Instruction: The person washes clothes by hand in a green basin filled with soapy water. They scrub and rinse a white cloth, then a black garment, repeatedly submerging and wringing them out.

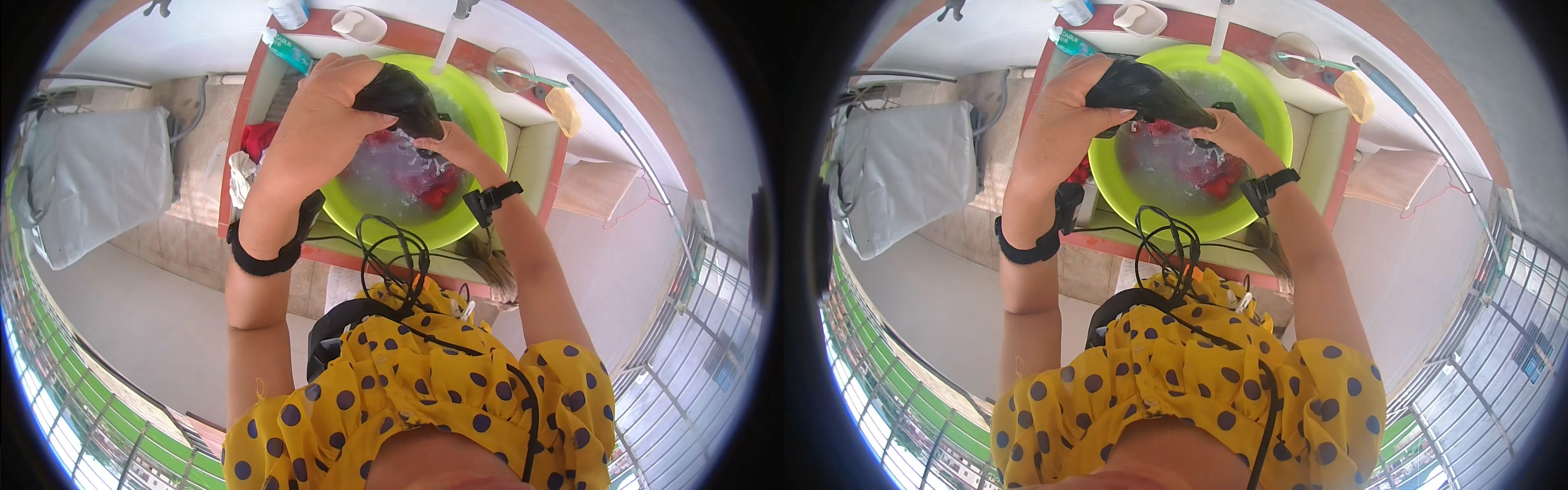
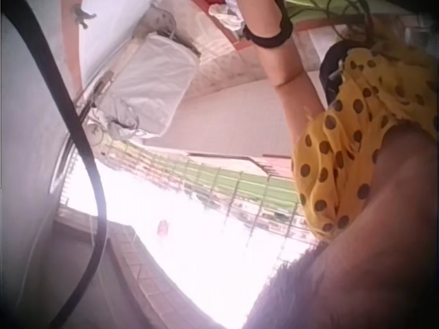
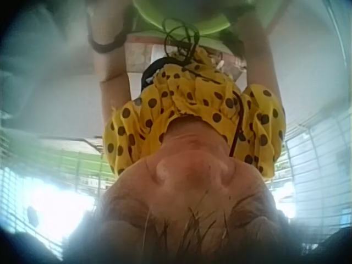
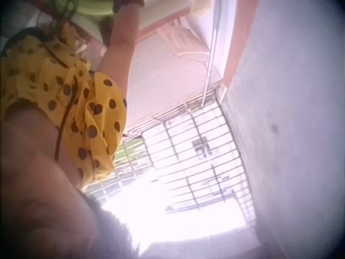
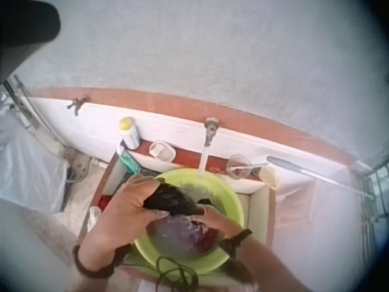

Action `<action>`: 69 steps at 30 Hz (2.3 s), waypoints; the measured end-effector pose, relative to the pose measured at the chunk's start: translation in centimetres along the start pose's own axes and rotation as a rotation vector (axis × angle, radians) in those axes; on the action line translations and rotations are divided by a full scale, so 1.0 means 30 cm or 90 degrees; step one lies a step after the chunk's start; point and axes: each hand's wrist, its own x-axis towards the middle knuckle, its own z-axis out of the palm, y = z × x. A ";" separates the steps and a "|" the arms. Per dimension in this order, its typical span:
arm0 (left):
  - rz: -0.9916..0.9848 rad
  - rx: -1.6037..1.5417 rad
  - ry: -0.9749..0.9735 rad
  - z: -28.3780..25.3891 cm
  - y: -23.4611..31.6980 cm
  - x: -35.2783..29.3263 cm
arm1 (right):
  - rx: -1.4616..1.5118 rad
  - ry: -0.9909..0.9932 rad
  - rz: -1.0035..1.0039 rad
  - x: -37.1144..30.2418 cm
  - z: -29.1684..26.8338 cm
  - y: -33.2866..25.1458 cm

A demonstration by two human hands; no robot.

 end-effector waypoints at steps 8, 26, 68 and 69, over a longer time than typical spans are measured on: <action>-0.011 -0.298 0.126 -0.141 0.182 -0.072 | -0.135 0.072 0.091 -0.011 -0.049 0.280; -0.396 -0.379 0.046 0.312 -0.514 -0.193 | -0.074 0.247 -0.044 -0.009 -0.082 0.156; -0.437 -0.114 -0.031 0.571 -0.855 -0.266 | -0.402 0.198 0.041 0.145 0.052 0.280; -0.477 -0.204 -0.018 0.582 -0.874 -0.269 | -0.248 0.178 0.001 0.146 0.030 0.286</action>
